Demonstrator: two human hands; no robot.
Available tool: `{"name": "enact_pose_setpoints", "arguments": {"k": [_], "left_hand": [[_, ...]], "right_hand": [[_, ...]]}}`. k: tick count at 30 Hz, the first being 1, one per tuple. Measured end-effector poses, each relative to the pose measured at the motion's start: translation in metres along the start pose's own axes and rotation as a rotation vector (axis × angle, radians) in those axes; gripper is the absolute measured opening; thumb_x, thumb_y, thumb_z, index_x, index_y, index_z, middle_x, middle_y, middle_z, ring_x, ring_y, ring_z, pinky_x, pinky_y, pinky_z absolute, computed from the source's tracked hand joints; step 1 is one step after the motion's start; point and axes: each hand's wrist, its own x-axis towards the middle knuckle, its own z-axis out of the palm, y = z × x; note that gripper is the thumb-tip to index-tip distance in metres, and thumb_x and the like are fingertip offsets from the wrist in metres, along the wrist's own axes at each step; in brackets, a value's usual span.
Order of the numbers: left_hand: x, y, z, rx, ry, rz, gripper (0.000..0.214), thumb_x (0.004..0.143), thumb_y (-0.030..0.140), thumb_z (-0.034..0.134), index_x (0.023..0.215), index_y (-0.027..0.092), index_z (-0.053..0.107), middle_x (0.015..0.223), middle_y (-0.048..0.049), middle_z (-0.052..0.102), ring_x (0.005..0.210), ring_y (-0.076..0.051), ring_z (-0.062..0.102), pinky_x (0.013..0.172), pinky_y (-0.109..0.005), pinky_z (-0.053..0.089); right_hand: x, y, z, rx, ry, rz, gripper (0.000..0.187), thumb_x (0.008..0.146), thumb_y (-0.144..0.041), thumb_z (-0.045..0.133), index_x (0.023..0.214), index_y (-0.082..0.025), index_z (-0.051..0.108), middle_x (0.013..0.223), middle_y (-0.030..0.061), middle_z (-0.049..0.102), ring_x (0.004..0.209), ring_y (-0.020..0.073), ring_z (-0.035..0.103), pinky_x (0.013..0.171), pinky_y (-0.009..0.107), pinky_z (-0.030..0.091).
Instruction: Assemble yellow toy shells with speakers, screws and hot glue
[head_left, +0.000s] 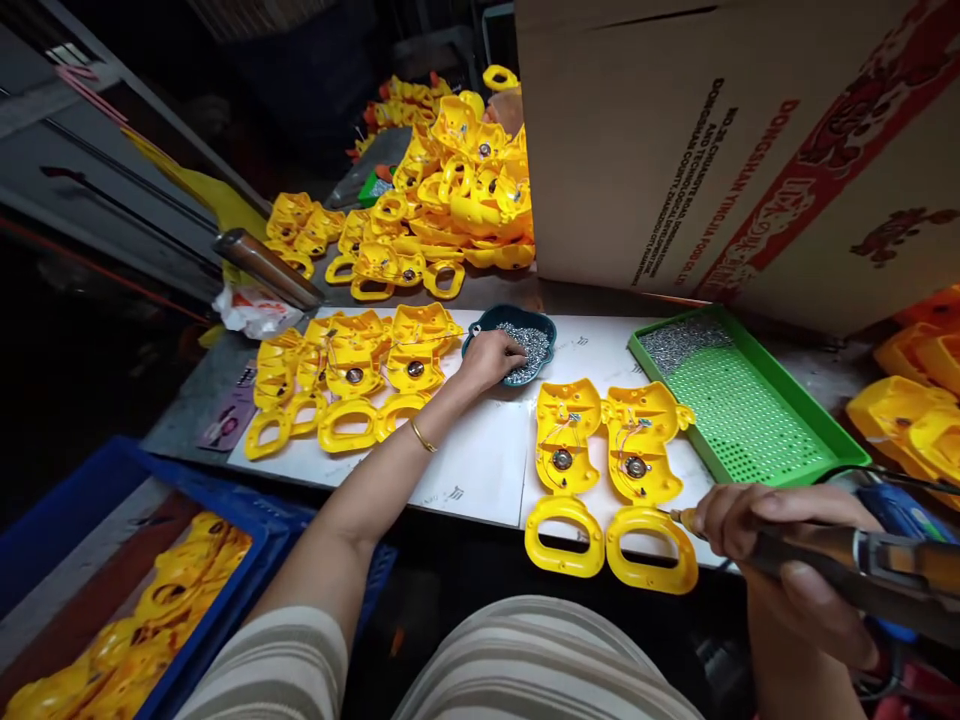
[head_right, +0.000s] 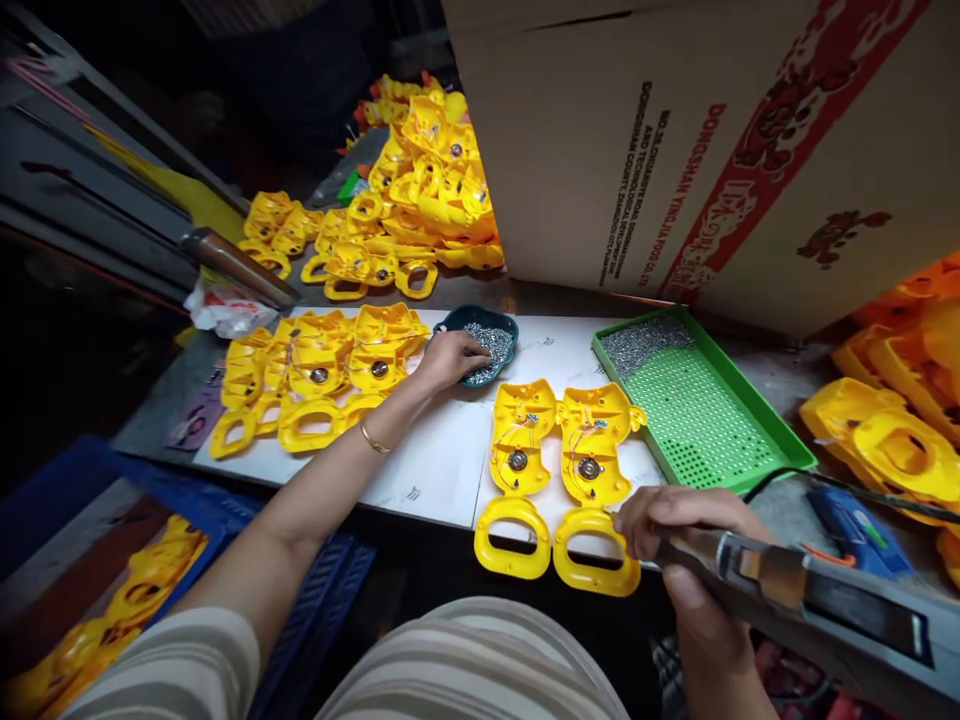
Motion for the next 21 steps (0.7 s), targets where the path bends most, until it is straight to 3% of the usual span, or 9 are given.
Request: {"name": "enact_pose_setpoints", "arguments": {"k": [3,11,16,21], "left_hand": [[-0.003,-0.001,-0.001,-0.026,0.078,0.008,0.017,0.083,0.029,0.065,0.091,0.021,0.078,0.092,-0.0062,0.070,0.087,-0.020,0.061,0.074,-0.029,0.043],[-0.016,0.008,-0.002,-0.108,0.282,-0.014,0.013,0.085,0.014,0.055,0.086,0.014,0.068,0.082,-0.0042,0.069,0.076,-0.015,0.060,0.072,-0.026,0.044],[-0.017,0.001,0.003,-0.129,0.298,-0.006,0.010,0.086,0.024,0.064,0.080,0.018,0.071,0.082,-0.0034,0.074,0.075,-0.017,0.065,0.072,-0.027,0.045],[-0.014,-0.006,0.004,-0.090,0.358,0.016,0.011,0.085,0.021,0.063,0.083,0.017,0.073,0.083,-0.0068,0.074,0.078,-0.020,0.066,0.075,-0.031,0.047]], "right_hand": [[-0.002,-0.001,0.001,-0.010,0.025,0.009,0.022,0.076,-0.032,0.064,0.096,-0.023,0.067,0.056,-0.0011,0.054,0.046,0.0167,0.052,0.044,0.034,0.043],[0.002,0.005,-0.002,0.013,-0.019,-0.013,0.023,0.076,-0.028,0.062,0.098,-0.020,0.066,0.057,-0.0009,0.055,0.048,0.0158,0.054,0.045,0.033,0.044],[0.001,0.007,-0.004,0.005,-0.025,-0.022,0.023,0.078,-0.030,0.064,0.098,-0.020,0.065,0.058,-0.0018,0.057,0.049,0.0147,0.055,0.049,0.032,0.045],[-0.001,0.007,-0.003,0.021,-0.038,-0.025,0.023,0.079,-0.028,0.063,0.100,-0.018,0.064,0.059,-0.0019,0.057,0.050,0.0142,0.056,0.049,0.032,0.046]]}}
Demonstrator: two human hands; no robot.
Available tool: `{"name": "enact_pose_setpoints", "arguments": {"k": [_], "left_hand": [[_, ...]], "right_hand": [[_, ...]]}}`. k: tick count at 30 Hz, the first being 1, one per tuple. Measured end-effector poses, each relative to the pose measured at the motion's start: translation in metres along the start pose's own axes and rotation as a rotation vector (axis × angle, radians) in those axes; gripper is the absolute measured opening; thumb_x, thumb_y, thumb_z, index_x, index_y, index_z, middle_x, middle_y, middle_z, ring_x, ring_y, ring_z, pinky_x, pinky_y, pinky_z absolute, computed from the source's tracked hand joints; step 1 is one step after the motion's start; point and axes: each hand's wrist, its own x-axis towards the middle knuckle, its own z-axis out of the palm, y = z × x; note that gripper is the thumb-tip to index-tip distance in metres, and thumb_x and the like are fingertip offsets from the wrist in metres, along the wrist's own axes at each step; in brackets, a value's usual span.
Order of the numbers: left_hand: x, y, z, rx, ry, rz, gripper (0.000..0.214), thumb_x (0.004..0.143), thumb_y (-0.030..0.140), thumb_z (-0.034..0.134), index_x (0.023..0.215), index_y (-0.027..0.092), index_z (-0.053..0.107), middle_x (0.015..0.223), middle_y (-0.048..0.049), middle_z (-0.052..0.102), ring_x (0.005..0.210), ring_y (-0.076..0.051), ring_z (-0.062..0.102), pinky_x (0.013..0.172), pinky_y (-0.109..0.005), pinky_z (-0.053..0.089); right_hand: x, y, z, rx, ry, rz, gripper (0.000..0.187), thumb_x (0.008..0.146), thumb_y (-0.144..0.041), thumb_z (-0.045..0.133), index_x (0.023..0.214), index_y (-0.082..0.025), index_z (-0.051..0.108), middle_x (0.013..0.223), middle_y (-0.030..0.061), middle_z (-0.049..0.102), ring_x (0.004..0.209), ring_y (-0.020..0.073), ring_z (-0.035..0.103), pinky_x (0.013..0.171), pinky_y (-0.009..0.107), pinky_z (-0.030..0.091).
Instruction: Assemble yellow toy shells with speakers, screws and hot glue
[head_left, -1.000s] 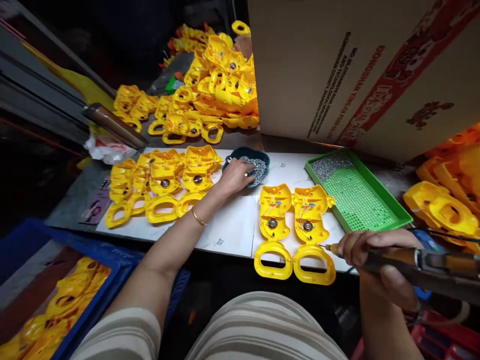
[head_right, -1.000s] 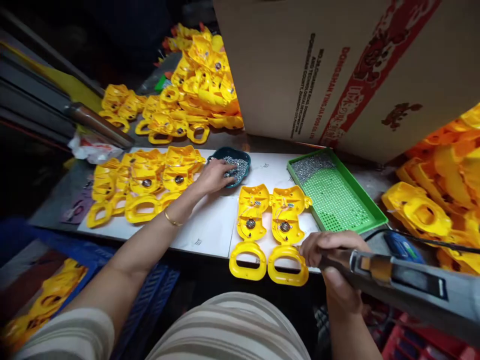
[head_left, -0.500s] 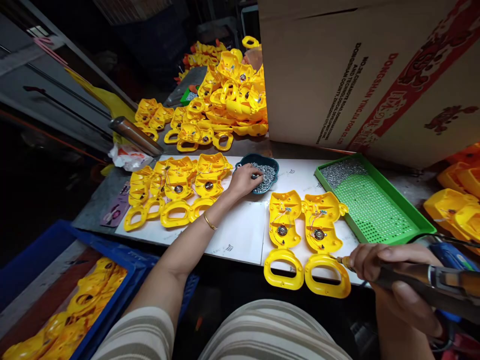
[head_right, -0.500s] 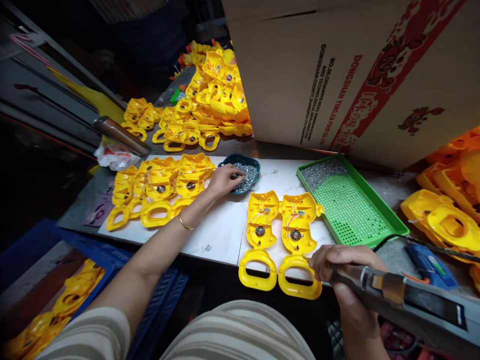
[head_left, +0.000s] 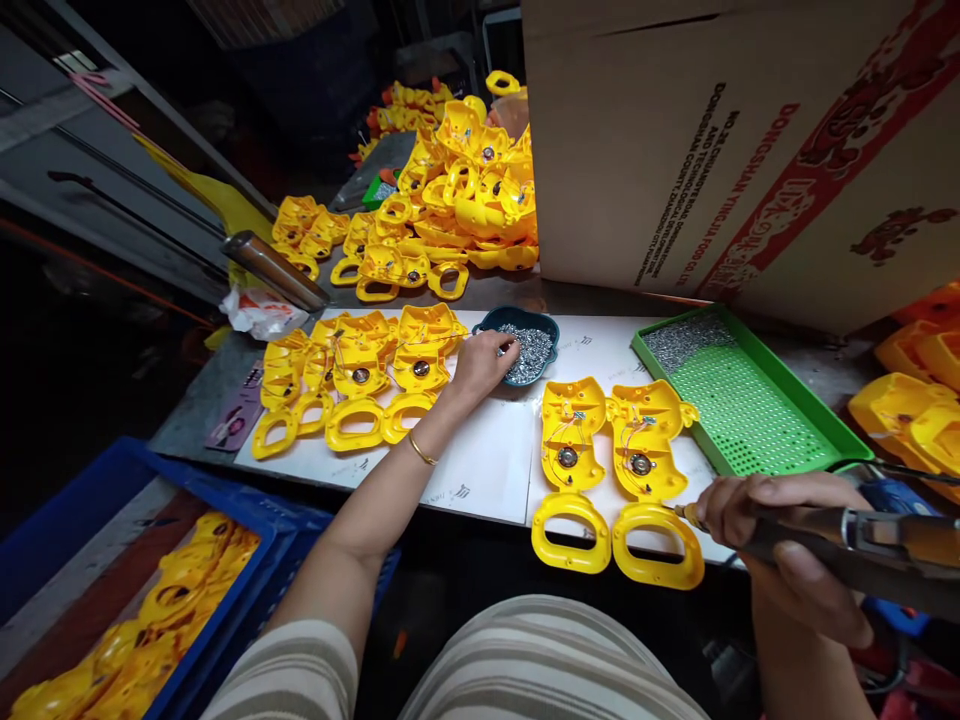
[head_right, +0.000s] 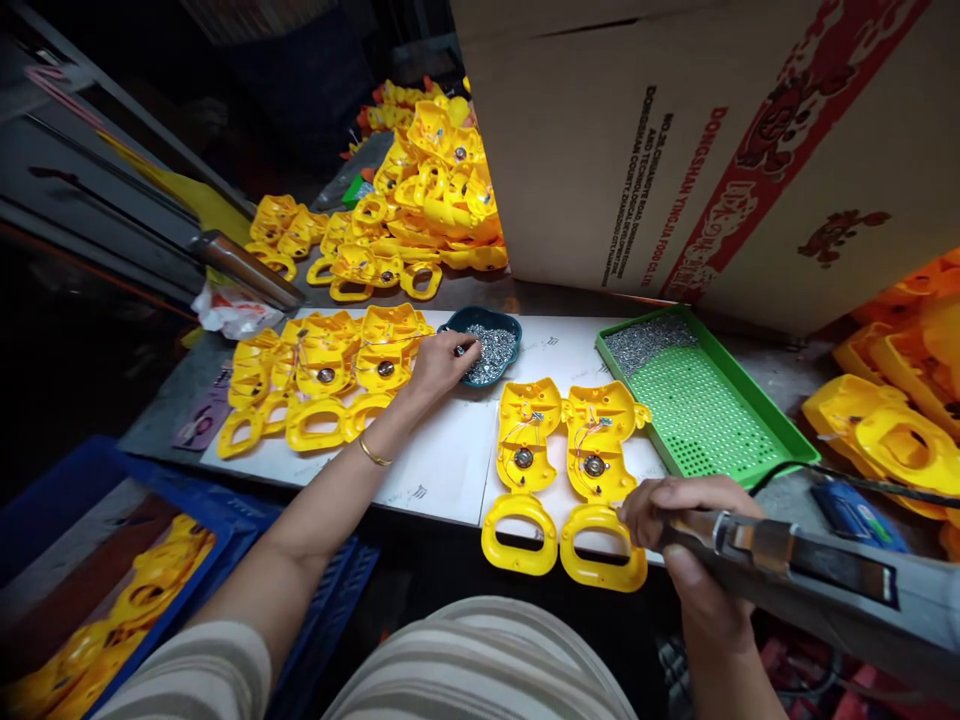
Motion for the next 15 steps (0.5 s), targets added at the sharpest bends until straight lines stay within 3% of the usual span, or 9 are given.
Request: {"name": "enact_pose_setpoints", "arguments": {"k": [5,10,15], "left_hand": [[-0.015,0.019,-0.009,-0.031,0.076,0.077,0.012,0.089,0.021,0.059,0.086,0.015,0.068,0.083,-0.0051,0.070,0.080,-0.016,0.063,0.075,-0.027,0.048],[-0.078,0.073,-0.010,-0.315,0.071,0.353,0.014,0.093,0.024,0.059,0.094,0.014,0.068,0.085,-0.0053,0.073,0.075,-0.012,0.067,0.069,-0.023,0.053],[-0.125,0.107,-0.001,-0.439,-0.001,0.417,0.009,0.091,0.017,0.061,0.093,0.011,0.068,0.083,-0.0071,0.075,0.074,-0.013,0.069,0.069,-0.022,0.056]], "right_hand": [[0.007,0.000,0.001,0.017,-0.006,-0.028,0.023,0.079,-0.027,0.062,0.100,-0.018,0.064,0.059,-0.0017,0.057,0.050,0.0143,0.056,0.048,0.032,0.047],[0.026,-0.003,0.018,0.074,0.001,-0.138,0.024,0.078,-0.031,0.063,0.098,-0.017,0.067,0.056,-0.0003,0.058,0.047,0.0158,0.056,0.047,0.034,0.049],[0.040,-0.005,0.039,0.142,-0.040,-0.176,0.021,0.081,-0.033,0.064,0.098,-0.021,0.066,0.053,-0.0032,0.053,0.042,0.0136,0.051,0.042,0.030,0.047]]}}
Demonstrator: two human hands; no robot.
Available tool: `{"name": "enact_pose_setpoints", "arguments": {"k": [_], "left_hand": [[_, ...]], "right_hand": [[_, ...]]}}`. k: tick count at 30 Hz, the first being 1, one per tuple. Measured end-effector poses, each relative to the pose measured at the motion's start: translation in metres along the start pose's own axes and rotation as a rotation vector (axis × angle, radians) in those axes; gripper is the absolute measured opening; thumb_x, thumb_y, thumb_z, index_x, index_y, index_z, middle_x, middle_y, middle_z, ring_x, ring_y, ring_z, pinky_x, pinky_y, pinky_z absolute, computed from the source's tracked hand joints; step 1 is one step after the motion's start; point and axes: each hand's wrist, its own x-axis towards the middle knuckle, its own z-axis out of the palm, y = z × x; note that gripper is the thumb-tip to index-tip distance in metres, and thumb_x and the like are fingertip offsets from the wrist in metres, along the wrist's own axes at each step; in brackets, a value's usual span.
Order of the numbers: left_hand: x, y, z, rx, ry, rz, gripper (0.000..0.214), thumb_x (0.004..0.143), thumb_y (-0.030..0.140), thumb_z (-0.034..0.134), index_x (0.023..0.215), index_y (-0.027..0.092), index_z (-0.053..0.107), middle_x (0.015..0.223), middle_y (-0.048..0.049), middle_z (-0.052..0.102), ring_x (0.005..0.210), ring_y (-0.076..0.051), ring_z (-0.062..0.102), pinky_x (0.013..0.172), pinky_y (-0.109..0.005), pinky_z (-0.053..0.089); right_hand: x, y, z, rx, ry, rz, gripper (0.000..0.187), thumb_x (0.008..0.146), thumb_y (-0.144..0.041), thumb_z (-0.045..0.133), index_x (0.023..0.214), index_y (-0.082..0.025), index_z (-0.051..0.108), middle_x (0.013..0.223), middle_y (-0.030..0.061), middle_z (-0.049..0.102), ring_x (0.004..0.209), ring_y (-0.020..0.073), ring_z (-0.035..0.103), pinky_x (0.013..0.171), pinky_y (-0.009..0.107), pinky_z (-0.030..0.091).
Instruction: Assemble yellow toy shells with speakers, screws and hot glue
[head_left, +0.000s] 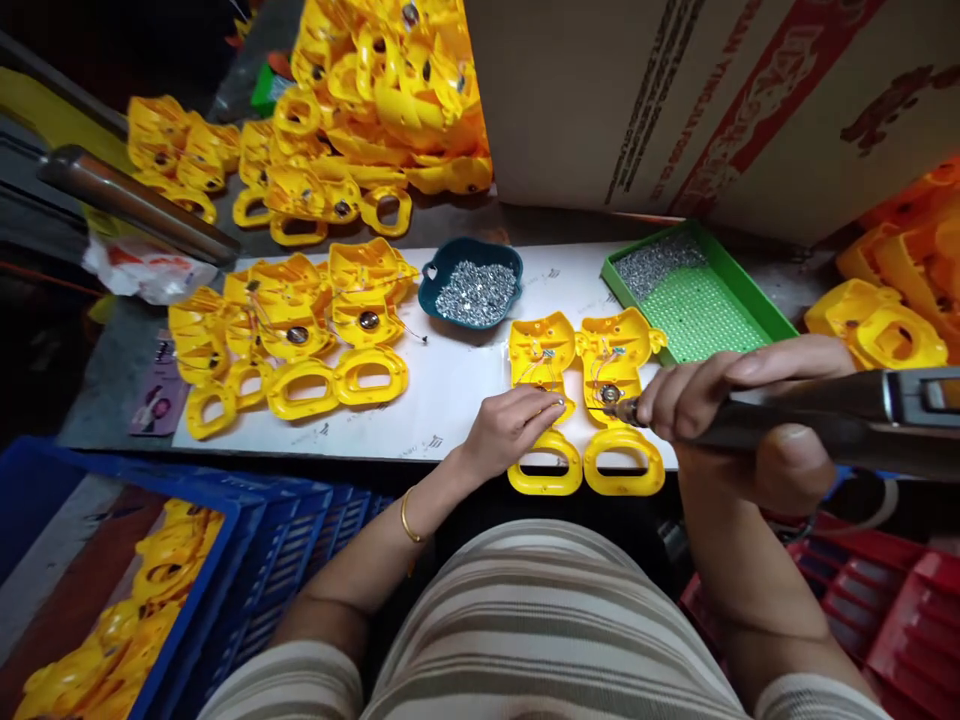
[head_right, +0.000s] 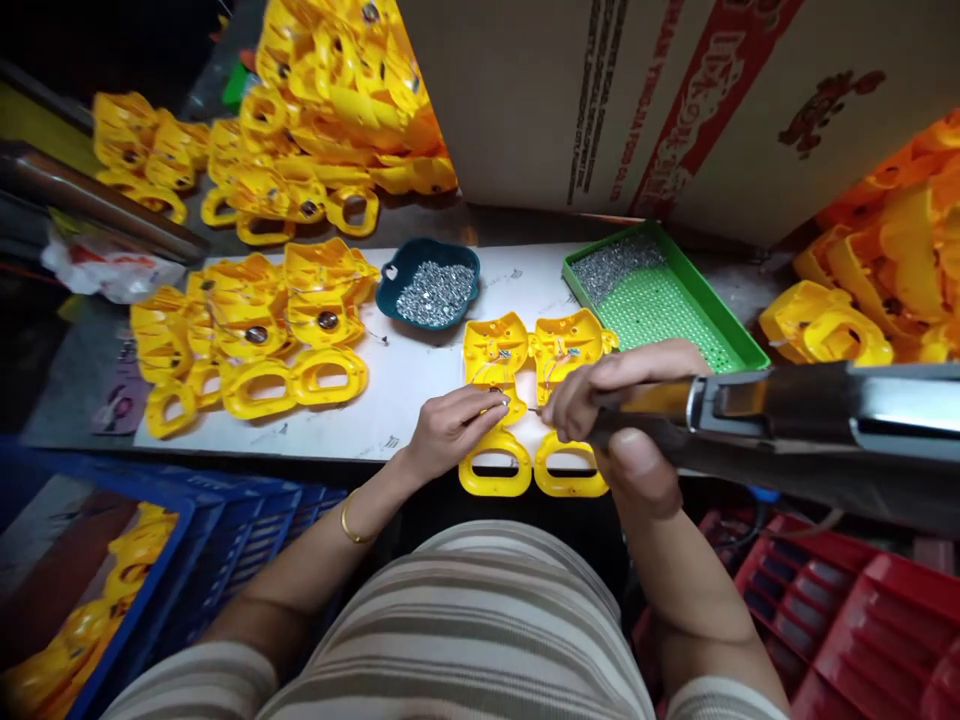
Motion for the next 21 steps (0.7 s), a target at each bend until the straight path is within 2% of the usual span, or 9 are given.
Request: {"name": "enact_pose_setpoints", "arguments": {"k": [5,15,21], "left_hand": [[-0.007,0.006,0.006,0.006,-0.059,0.002,0.011,0.091,0.018,0.061,0.091,0.010,0.068,0.080,-0.0075,0.074,0.071,-0.014,0.069,0.067,-0.024,0.057],[-0.008,0.011,0.006,0.011,-0.107,-0.026,0.013,0.094,0.019,0.057,0.091,0.012,0.067,0.079,-0.0052,0.073,0.071,-0.013,0.068,0.066,-0.023,0.055],[-0.008,0.011,0.008,-0.001,-0.155,-0.035,0.014,0.095,0.020,0.056,0.093,0.011,0.067,0.079,-0.0056,0.072,0.070,-0.013,0.066,0.065,-0.023,0.054]], "right_hand": [[0.000,0.005,0.001,0.015,-0.153,0.027,0.022,0.084,-0.035,0.065,0.102,-0.023,0.064,0.055,-0.0037,0.056,0.043,0.0137,0.055,0.042,0.030,0.050],[-0.007,0.008,0.000,-0.035,-0.114,0.113,0.021,0.083,-0.041,0.066,0.101,-0.029,0.063,0.054,-0.0073,0.055,0.043,0.0111,0.055,0.045,0.028,0.048],[-0.010,0.009,0.002,-0.018,-0.128,0.111,0.020,0.084,-0.038,0.065,0.100,-0.026,0.062,0.056,-0.0064,0.053,0.044,0.0113,0.055,0.044,0.027,0.047]]}}
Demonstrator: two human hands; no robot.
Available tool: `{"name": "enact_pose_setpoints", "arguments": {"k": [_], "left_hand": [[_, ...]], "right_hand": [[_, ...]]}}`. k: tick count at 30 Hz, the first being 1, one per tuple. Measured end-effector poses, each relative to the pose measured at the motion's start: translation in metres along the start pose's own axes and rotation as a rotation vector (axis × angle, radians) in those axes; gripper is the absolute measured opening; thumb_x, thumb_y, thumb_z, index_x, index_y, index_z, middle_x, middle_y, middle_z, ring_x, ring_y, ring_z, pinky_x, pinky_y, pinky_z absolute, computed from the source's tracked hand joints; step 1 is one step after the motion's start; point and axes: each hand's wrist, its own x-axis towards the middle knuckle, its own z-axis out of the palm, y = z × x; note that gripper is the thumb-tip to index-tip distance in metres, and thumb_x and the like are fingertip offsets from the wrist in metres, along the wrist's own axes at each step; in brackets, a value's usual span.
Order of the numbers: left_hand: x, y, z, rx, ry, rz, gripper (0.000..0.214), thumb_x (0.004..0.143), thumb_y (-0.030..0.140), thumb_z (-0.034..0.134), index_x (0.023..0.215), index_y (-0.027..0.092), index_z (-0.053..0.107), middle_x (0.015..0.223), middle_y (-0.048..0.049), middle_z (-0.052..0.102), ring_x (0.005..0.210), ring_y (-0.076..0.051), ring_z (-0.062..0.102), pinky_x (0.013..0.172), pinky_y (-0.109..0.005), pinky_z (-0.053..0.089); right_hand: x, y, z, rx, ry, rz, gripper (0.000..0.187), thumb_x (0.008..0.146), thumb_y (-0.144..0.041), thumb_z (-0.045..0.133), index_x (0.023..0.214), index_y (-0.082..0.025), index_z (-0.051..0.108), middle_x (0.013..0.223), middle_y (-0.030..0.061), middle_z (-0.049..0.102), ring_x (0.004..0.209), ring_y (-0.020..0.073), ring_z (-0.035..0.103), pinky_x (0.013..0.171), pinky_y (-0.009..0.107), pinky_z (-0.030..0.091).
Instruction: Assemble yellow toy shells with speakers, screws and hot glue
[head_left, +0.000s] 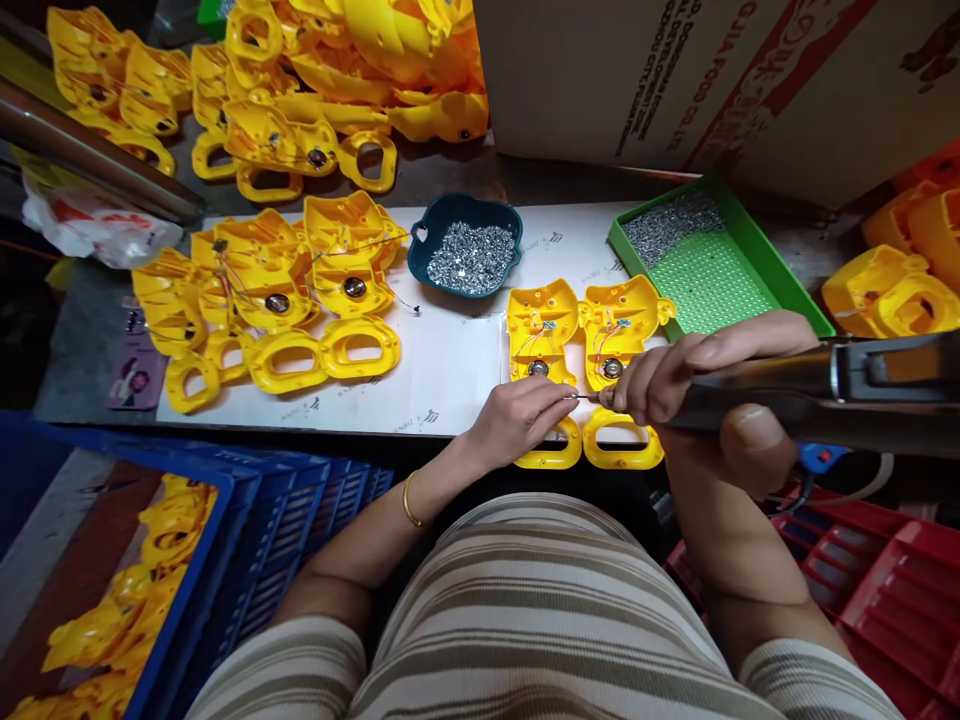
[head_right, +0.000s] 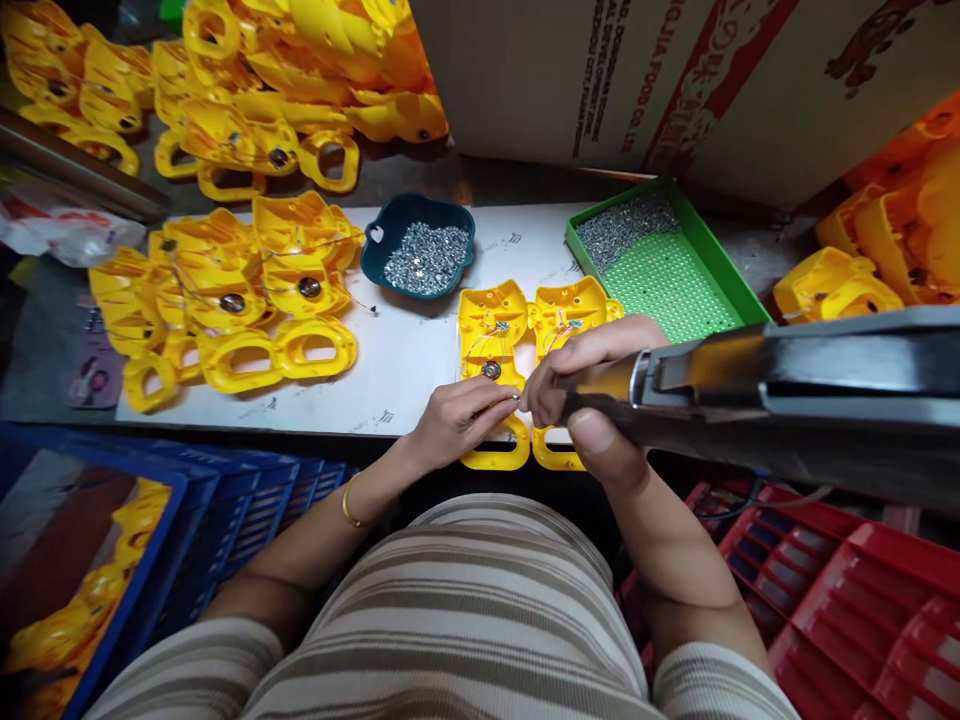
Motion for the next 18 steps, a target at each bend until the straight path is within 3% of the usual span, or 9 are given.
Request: {"name": "enact_pose_setpoints", "arguments": {"k": [14,18], "left_hand": [[0.001,0.002,-0.004,0.069,-0.089,-0.008,0.028,0.099,0.028,0.047,0.087,0.013,0.068,0.070,-0.0035,0.067,0.063,-0.011,0.061,0.059,-0.022,0.045],[0.001,0.004,-0.009,0.079,-0.121,-0.019,0.029,0.099,0.028,0.047,0.086,0.014,0.068,0.068,-0.0027,0.066,0.061,-0.011,0.059,0.057,-0.021,0.042]], "right_hand": [[-0.002,0.001,0.008,-0.026,0.064,0.084,0.022,0.078,-0.045,0.068,0.090,-0.029,0.057,0.048,-0.0088,0.051,0.036,0.0127,0.049,0.041,0.030,0.046],[-0.004,0.002,0.008,0.019,0.005,0.060,0.017,0.081,-0.037,0.064,0.095,-0.028,0.061,0.052,-0.0068,0.052,0.040,0.0128,0.051,0.041,0.030,0.046]]}}
